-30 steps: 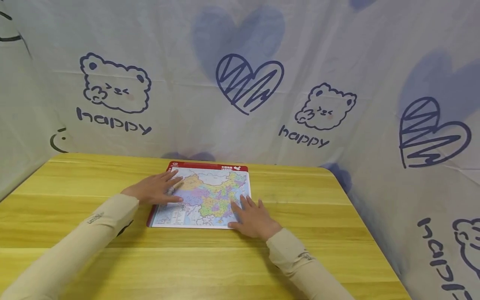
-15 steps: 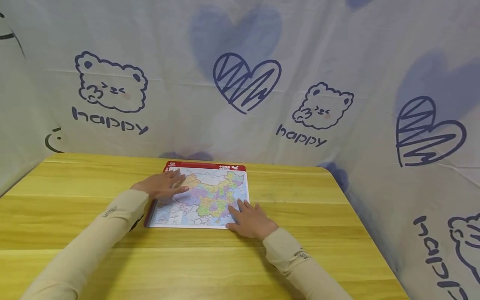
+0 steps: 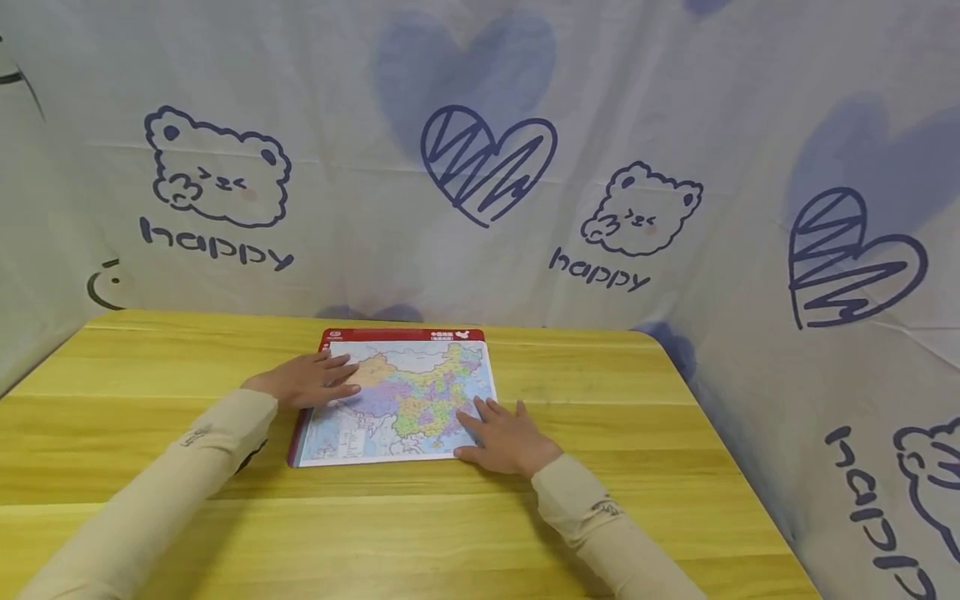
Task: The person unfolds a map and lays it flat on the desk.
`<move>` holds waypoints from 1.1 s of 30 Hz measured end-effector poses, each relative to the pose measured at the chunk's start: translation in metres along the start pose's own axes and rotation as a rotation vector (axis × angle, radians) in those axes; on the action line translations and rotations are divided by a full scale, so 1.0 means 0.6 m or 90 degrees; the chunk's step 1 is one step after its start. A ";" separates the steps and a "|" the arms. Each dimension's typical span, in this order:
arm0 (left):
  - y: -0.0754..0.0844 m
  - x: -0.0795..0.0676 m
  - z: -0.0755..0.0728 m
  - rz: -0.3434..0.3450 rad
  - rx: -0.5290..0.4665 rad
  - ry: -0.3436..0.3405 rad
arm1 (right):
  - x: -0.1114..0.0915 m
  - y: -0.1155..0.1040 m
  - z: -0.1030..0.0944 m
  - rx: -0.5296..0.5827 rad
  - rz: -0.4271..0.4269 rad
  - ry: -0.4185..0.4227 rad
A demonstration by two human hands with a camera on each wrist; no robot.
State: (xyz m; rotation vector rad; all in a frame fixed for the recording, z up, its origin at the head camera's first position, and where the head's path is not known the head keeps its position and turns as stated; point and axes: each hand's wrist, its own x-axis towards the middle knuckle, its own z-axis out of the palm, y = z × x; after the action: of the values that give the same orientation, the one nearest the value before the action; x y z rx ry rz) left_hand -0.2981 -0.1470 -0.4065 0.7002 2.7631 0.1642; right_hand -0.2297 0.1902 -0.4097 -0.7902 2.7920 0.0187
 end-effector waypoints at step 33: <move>-0.018 -0.118 0.028 0.120 0.025 0.036 | 0.035 0.016 -0.008 0.033 0.037 0.017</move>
State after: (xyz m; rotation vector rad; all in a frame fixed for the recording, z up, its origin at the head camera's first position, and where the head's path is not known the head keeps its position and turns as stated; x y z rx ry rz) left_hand -0.2383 -0.1902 -0.4070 0.9816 2.7570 0.1706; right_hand -0.2529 0.1874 -0.4103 -0.7020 2.8278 -0.0543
